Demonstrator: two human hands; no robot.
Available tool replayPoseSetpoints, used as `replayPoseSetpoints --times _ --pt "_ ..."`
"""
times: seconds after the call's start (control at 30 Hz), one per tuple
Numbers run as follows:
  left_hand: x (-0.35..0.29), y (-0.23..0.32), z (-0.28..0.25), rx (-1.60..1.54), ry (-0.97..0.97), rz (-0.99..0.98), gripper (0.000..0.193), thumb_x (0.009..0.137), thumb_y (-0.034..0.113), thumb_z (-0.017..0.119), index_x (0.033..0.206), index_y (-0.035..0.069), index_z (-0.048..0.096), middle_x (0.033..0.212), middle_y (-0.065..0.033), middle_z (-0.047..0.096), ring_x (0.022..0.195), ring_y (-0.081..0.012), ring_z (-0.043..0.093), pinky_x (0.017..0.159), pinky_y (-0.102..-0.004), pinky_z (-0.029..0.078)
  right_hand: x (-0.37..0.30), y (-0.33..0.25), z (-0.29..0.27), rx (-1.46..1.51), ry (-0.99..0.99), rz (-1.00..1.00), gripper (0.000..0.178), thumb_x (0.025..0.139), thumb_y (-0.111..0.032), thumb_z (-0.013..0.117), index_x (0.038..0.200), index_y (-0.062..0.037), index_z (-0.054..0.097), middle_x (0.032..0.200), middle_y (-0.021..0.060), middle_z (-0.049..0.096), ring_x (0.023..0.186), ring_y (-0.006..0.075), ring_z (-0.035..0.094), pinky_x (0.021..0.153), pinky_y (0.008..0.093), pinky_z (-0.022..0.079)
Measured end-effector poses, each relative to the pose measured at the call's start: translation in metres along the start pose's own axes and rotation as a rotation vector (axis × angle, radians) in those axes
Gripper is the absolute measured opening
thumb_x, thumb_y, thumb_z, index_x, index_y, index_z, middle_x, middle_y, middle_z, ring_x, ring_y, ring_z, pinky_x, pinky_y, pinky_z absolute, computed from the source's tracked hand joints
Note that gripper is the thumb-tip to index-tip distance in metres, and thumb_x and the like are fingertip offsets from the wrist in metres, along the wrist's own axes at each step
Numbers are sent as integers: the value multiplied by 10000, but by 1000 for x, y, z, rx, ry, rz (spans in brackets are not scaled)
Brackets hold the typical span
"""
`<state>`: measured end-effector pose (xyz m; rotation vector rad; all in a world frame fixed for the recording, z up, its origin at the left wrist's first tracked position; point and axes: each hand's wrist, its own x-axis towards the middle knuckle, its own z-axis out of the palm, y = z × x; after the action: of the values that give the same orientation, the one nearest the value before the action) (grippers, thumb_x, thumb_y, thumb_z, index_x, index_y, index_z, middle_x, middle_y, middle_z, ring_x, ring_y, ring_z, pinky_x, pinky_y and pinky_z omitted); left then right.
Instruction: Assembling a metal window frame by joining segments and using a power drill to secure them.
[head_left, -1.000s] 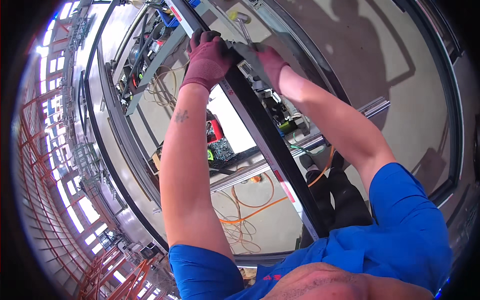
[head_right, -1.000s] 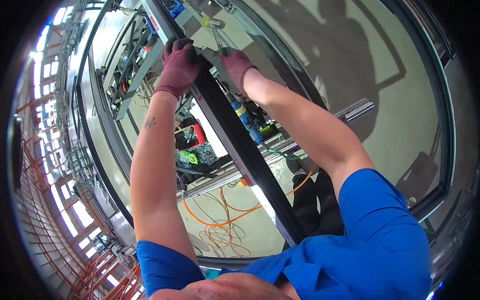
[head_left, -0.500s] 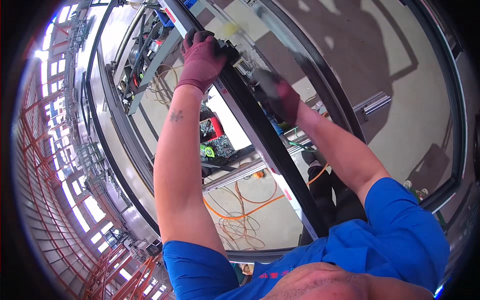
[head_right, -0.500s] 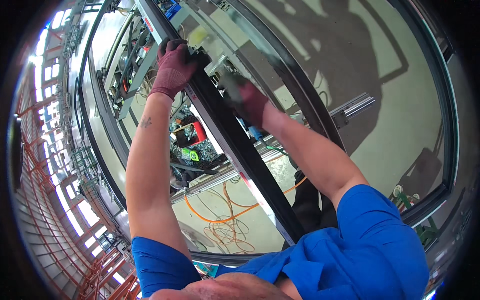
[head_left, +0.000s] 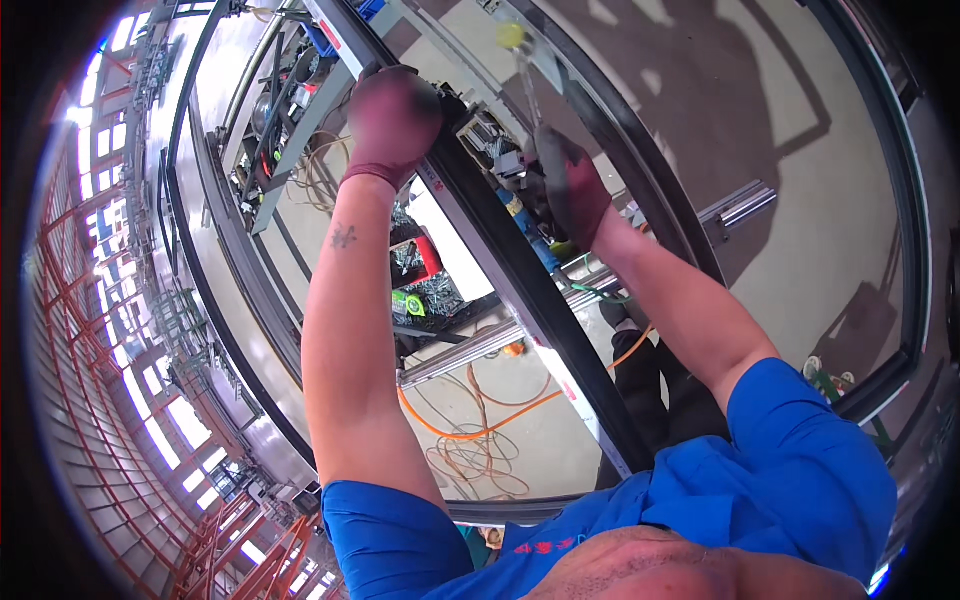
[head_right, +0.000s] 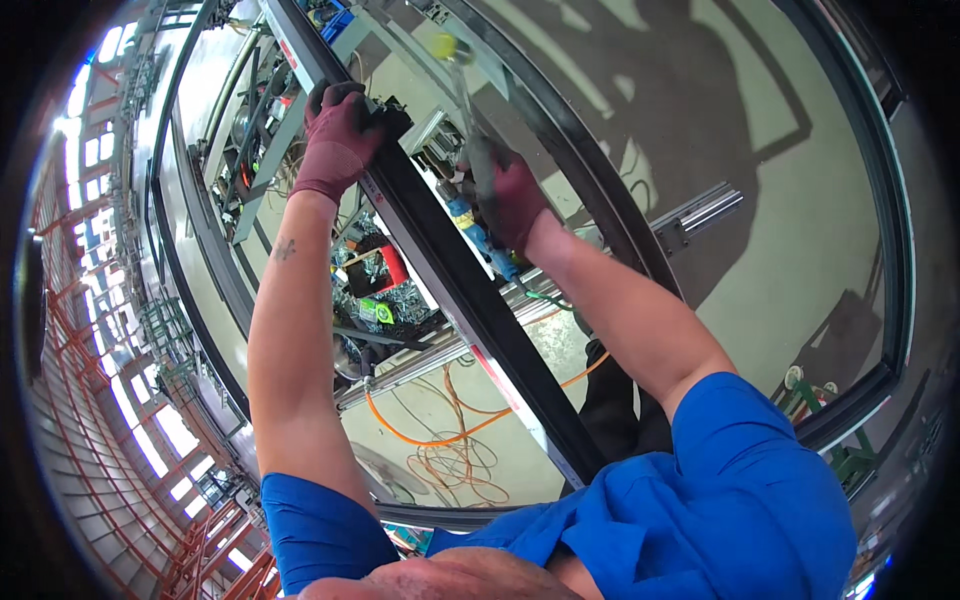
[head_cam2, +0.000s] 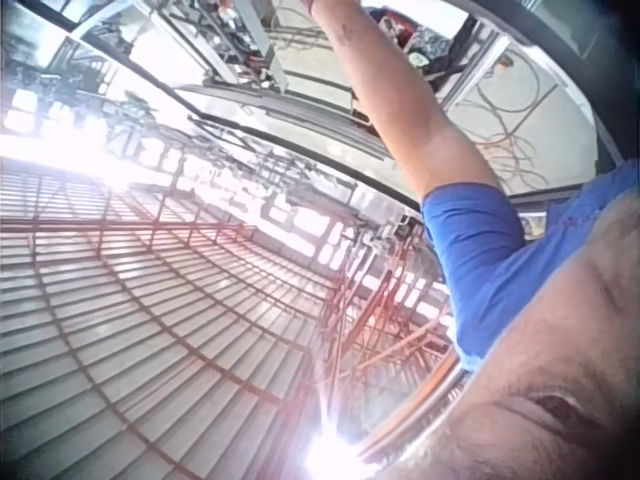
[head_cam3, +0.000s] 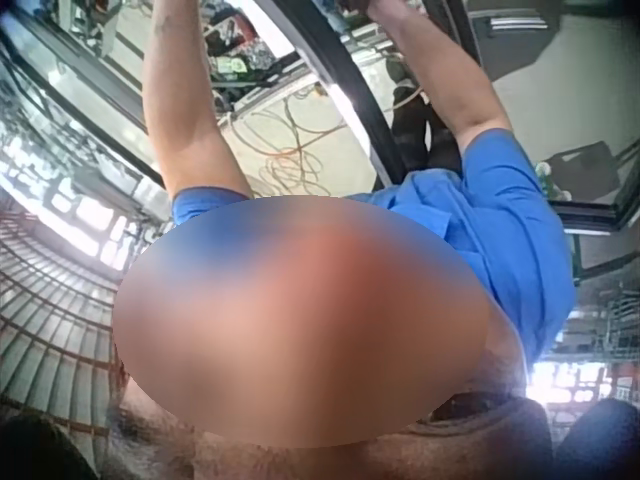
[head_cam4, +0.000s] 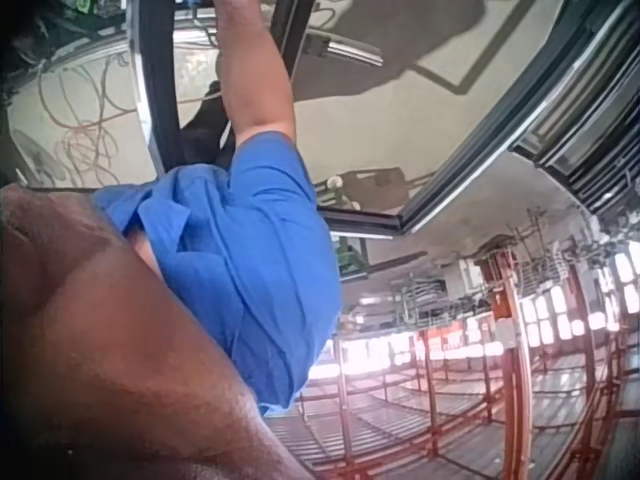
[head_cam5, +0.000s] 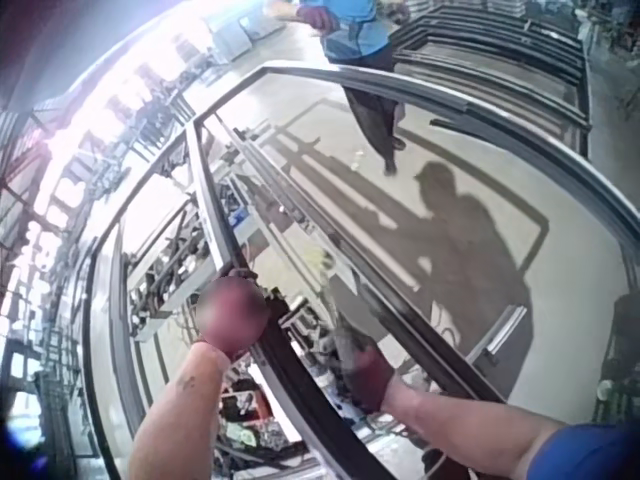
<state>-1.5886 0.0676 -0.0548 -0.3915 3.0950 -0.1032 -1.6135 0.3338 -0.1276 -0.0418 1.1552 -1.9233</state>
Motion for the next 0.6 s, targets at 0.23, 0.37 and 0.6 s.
replayPoseSetpoints --times 0.23,0.37,0.6 --pt "4 -7 6 1 32 14 426 837 357 792 1172 96 759 1498 -112 618 1543 -512 339 1269 -642 288 2 20 -16 -465 -83 -92 151 1107 -222 574 1005 -111 580 708 -32 553 588 66 521 471 283 370" --pt "14 2 5 -52 62 55 425 840 366 794 1171 102 761 1492 -106 621 1548 -501 336 1272 -637 284 10 30 -12 -347 89 -339 247 1126 -311 549 1014 -102 617 685 -17 560 598 83 528 504 261 367" --pt "6 0 9 -38 65 21 505 829 362 805 1242 78 743 1468 -131 635 1529 -474 378 1290 -594 267 -20 -18 -10 -190 45 -26 399 1128 -462 531 1084 -102 695 681 -39 512 589 84 531 519 278 422"
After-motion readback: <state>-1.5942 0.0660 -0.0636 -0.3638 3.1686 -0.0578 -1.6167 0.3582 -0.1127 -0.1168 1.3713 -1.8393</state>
